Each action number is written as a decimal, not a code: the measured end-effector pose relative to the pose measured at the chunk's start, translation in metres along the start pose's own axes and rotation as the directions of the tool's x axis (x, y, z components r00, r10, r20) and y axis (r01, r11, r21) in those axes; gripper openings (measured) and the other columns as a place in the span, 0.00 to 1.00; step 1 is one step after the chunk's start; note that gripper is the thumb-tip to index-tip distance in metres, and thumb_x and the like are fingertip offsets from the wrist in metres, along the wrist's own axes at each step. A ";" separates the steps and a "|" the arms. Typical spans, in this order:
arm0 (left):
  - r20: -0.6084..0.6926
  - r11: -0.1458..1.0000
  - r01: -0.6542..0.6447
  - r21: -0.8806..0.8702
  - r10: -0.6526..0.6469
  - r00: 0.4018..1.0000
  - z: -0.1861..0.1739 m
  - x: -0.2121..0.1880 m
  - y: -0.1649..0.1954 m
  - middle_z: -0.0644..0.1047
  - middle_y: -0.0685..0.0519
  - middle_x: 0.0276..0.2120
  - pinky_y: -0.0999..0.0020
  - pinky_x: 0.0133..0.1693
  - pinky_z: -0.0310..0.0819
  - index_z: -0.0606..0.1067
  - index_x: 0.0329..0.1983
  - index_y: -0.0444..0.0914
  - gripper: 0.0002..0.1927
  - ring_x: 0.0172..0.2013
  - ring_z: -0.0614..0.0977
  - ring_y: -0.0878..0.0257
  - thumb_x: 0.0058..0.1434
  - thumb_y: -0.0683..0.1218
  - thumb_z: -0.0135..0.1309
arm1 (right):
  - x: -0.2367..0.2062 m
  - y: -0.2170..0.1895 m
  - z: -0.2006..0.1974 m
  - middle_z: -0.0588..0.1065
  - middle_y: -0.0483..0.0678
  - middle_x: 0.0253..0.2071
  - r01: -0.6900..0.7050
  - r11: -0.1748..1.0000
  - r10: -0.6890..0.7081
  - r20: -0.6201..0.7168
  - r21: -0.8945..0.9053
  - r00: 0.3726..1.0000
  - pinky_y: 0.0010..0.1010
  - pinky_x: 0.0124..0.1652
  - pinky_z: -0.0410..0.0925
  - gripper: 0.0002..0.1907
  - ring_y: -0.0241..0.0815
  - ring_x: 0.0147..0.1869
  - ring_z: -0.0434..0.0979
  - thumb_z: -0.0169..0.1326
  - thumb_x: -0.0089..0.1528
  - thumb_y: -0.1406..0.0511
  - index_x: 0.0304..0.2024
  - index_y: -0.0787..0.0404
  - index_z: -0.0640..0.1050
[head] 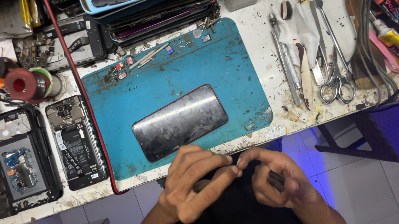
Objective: The person works at a repair bench, first holding and turning over a disassembled phone midsection, then fitting a red phone frame and pressing along its edges to seat the cover. They briefly handle a small component, then continue pressing the screen edges of the phone to secure it.
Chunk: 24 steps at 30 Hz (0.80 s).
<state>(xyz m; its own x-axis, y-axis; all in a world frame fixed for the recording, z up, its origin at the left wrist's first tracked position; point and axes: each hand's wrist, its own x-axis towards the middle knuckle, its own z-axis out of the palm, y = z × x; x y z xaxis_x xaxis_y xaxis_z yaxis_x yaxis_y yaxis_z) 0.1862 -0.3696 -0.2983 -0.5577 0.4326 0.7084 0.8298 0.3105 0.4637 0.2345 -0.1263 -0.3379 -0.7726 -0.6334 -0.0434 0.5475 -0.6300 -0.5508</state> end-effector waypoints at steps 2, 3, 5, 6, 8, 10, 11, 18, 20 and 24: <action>0.000 0.995 -0.076 0.070 0.076 0.997 0.000 -0.005 -0.001 0.77 0.51 0.42 0.61 0.38 0.75 0.78 0.46 0.39 0.13 0.40 0.80 0.60 0.63 0.37 0.70 | -0.005 0.000 0.001 0.57 0.39 0.14 -0.050 0.998 0.050 -0.005 0.023 0.999 0.25 0.18 0.47 0.48 0.30 0.14 0.53 0.61 0.64 0.45 0.63 0.81 0.60; 0.012 0.990 -0.084 0.115 0.083 0.996 0.001 -0.007 -0.001 0.76 0.52 0.43 0.60 0.39 0.75 0.77 0.46 0.42 0.13 0.41 0.79 0.60 0.64 0.37 0.69 | -0.006 0.001 0.001 0.57 0.39 0.14 -0.068 0.997 0.068 -0.004 0.041 0.998 0.24 0.18 0.47 0.48 0.29 0.14 0.53 0.60 0.65 0.45 0.64 0.81 0.59; 0.037 0.974 -0.098 0.204 0.093 0.995 0.002 -0.010 -0.001 0.74 0.55 0.43 0.59 0.41 0.74 0.77 0.46 0.47 0.13 0.43 0.77 0.61 0.66 0.38 0.68 | -0.009 0.004 0.004 0.57 0.38 0.14 -0.105 0.987 0.105 0.008 0.118 0.994 0.23 0.18 0.47 0.48 0.29 0.14 0.52 0.59 0.65 0.46 0.66 0.80 0.58; 0.042 0.970 -0.108 0.216 0.102 0.994 0.003 -0.012 -0.001 0.73 0.55 0.43 0.58 0.41 0.74 0.77 0.46 0.47 0.13 0.44 0.76 0.61 0.65 0.37 0.66 | -0.010 0.006 0.006 0.57 0.39 0.14 -0.122 0.977 0.120 0.021 0.175 0.992 0.23 0.18 0.47 0.48 0.29 0.14 0.52 0.58 0.66 0.46 0.67 0.78 0.56; 0.053 0.963 -0.125 0.237 0.116 0.992 0.003 -0.014 -0.002 0.71 0.55 0.43 0.57 0.42 0.74 0.76 0.46 0.48 0.14 0.46 0.75 0.61 0.65 0.36 0.62 | -0.012 0.010 0.011 0.56 0.38 0.14 -0.147 0.947 0.138 0.052 0.284 0.989 0.23 0.18 0.47 0.47 0.28 0.14 0.51 0.56 0.67 0.46 0.68 0.77 0.55; 0.071 0.966 -0.147 0.214 0.134 0.988 0.001 -0.016 -0.003 0.70 0.56 0.44 0.56 0.44 0.73 0.75 0.46 0.49 0.14 0.47 0.75 0.61 0.66 0.36 0.61 | -0.013 0.012 0.017 0.55 0.36 0.14 -0.160 0.911 0.136 0.092 0.381 0.987 0.22 0.18 0.47 0.46 0.27 0.14 0.50 0.54 0.69 0.47 0.69 0.76 0.53; 0.080 0.967 -0.156 0.200 0.142 0.987 0.000 -0.016 -0.004 0.69 0.56 0.44 0.56 0.44 0.73 0.75 0.46 0.49 0.13 0.47 0.74 0.61 0.66 0.36 0.60 | -0.014 0.013 0.020 0.55 0.35 0.15 -0.161 0.890 0.125 0.112 0.427 0.986 0.21 0.18 0.47 0.46 0.26 0.15 0.50 0.54 0.70 0.47 0.70 0.77 0.53; 0.116 0.837 0.038 -0.546 0.031 0.993 -0.015 -0.022 -0.007 0.70 0.48 0.40 0.49 0.46 0.75 0.72 0.39 0.36 0.10 0.43 0.76 0.53 0.59 0.37 0.62 | -0.024 0.005 0.026 0.59 0.40 0.15 0.001 0.891 -0.018 0.034 0.455 0.999 0.25 0.19 0.51 0.42 0.30 0.16 0.55 0.50 0.71 0.49 0.70 0.77 0.54; 0.144 0.797 0.106 -0.595 -0.024 0.989 -0.014 -0.025 -0.003 0.72 0.46 0.37 0.50 0.42 0.76 0.71 0.35 0.33 0.10 0.38 0.77 0.53 0.54 0.32 0.60 | -0.031 0.001 0.025 0.63 0.44 0.20 0.121 0.978 -0.091 -0.173 0.168 0.981 0.28 0.22 0.57 0.36 0.34 0.21 0.62 0.51 0.71 0.53 0.66 0.78 0.58; 0.482 0.926 0.114 -0.360 0.080 0.873 0.005 -0.034 0.010 0.71 0.49 0.35 0.64 0.40 0.75 0.73 0.37 0.35 0.08 0.38 0.77 0.55 0.62 0.43 0.60 | -0.032 0.001 0.015 0.70 0.52 0.30 0.300 0.813 -0.521 -0.392 -0.499 0.759 0.36 0.28 0.68 0.18 0.43 0.30 0.73 0.54 0.71 0.62 0.55 0.69 0.70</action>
<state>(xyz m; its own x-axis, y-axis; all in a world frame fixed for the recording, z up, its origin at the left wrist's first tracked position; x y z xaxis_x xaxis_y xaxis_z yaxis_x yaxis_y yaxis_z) 0.2138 -0.3769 -0.3203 -0.4301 0.8099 0.3989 0.7119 0.0325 0.7016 0.2641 -0.1133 -0.3246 -0.9971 0.0236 -0.0730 0.0529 -0.4777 -0.8769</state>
